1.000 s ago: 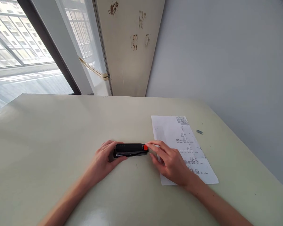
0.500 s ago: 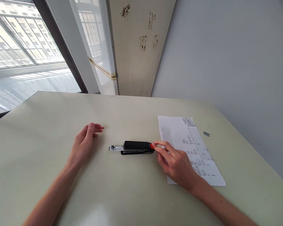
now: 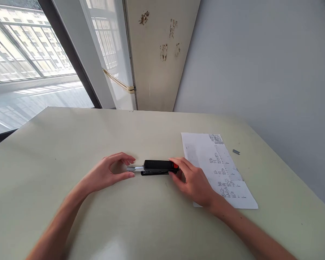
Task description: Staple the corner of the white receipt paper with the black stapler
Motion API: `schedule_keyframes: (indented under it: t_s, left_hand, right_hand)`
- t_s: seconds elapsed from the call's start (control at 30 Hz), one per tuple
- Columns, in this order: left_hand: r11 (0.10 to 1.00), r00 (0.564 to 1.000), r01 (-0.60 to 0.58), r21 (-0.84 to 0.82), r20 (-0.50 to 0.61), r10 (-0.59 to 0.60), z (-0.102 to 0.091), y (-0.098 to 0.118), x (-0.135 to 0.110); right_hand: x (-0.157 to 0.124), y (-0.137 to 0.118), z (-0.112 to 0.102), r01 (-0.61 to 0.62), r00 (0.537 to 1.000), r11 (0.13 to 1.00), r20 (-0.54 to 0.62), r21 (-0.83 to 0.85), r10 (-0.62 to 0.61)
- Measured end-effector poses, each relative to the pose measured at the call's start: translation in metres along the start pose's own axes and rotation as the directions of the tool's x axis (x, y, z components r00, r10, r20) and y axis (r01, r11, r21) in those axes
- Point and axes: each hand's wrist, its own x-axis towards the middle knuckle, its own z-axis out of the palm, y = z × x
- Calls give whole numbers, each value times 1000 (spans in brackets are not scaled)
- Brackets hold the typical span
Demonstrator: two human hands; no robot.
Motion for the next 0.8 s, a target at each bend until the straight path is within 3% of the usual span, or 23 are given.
schedule_keyframes:
  t_s: [0.1,0.33,0.47,0.53,0.6,0.7,0.8]
  left_hand:
    - [998,999,-26,60,49,23,-5,-2,-2]
    - [997,1000,-5,73,20,3,-8,-7,-2]
    - [996,986,22,92,-168,-6,-10,-3,-3]
    - [995,957,-10,102,-288,39,-6,8,-3]
    - [988,942,-89,126,-311,124,2,27,-2]
    - [961,942,-244,133,-203,267,23,65,-2]
    - [929,917,-361,84,-148,370,47,100,-3]
  right_hand:
    - [-3,2,2,-18,1000,1000,5,5,18]
    - [-6,4,2,-10,1000,1000,23,11,10]
    - [-6,3,-1,27,998,999,-57,-47,-29]
    - [-5,-1,-6,82,986,995,-141,-62,-90]
    - [-5,-7,-15,186,959,981,-207,-53,-194]
    - [-8,-21,-32,376,901,924,-209,-65,-381]
    - [-19,-33,-47,460,853,877,-207,-136,-479]
